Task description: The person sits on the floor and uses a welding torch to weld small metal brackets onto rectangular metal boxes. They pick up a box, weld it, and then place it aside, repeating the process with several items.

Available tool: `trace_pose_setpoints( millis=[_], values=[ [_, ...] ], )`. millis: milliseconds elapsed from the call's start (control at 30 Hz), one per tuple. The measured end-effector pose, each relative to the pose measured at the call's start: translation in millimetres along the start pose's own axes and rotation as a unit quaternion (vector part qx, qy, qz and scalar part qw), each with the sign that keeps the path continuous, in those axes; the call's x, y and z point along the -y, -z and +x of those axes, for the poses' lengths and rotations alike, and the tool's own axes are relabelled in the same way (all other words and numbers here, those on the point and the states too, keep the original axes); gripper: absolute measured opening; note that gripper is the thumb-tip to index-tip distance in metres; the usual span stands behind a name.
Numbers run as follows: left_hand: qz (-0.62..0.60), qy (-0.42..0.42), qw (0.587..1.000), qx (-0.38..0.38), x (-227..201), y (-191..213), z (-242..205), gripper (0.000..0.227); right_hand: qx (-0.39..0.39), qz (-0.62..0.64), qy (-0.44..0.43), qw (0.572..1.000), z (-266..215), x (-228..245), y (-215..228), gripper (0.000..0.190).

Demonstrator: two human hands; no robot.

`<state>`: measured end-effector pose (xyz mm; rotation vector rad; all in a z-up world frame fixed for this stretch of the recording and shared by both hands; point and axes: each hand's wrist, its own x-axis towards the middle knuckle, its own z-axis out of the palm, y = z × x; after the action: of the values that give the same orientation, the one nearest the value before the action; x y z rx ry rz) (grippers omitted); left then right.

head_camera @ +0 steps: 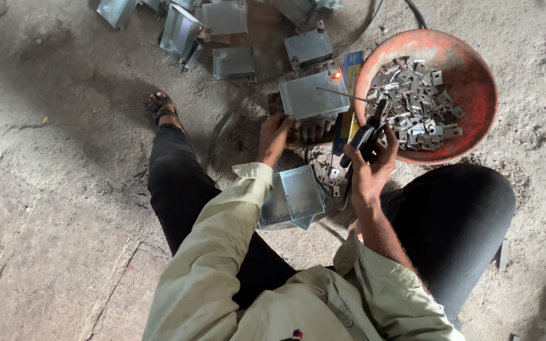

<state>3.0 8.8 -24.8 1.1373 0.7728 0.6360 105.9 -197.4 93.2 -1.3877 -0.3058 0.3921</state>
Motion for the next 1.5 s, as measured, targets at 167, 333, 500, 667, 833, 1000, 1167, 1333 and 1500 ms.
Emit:
trace_pose_setpoints(
  millis=[167, 333, 500, 667, 833, 1000, 1167, 1333, 1500],
  values=[
    [-0.133, -0.01, 0.99, -0.042, 68, 4, 25, 0.019, 0.014, -0.031, 0.031, 0.999, -2, -7, -1, 0.087],
    [-0.007, 0.029, 0.991, -0.127, 61, 4, 34, 0.028, 0.036, -0.03, 0.037, 0.998, -6, -4, -1, 0.085],
    [0.184, 0.066, 0.969, -0.151, 15, -1, 19, 0.026, 0.049, -0.07, 0.04, 0.996, -10, -3, -4, 0.085],
    [0.133, 0.085, 0.981, -0.109, 18, -4, 19, 0.029, 0.091, -0.144, 0.17, 0.971, -17, -17, -11, 0.088],
    [0.096, 0.105, 0.984, -0.105, 35, -1, 23, 0.031, 0.14, -0.163, 0.165, 0.963, -20, -32, -20, 0.086],
    [0.292, -0.04, 0.936, -0.191, 51, 0, 28, 0.033, 0.145, -0.13, 0.11, 0.975, -25, -27, -26, 0.086],
    [0.254, 0.017, 0.947, -0.194, 44, -4, 24, 0.033, 0.152, -0.119, 0.108, 0.975, -26, -24, -29, 0.086],
    [0.254, -0.001, 0.946, -0.204, 35, -7, 21, 0.032, 0.145, -0.172, 0.115, 0.967, -26, -27, -25, 0.087],
    [0.211, 0.051, 0.96, -0.178, 26, -7, 18, 0.034, 0.145, -0.183, 0.146, 0.961, -26, -28, -27, 0.085]
  ],
)
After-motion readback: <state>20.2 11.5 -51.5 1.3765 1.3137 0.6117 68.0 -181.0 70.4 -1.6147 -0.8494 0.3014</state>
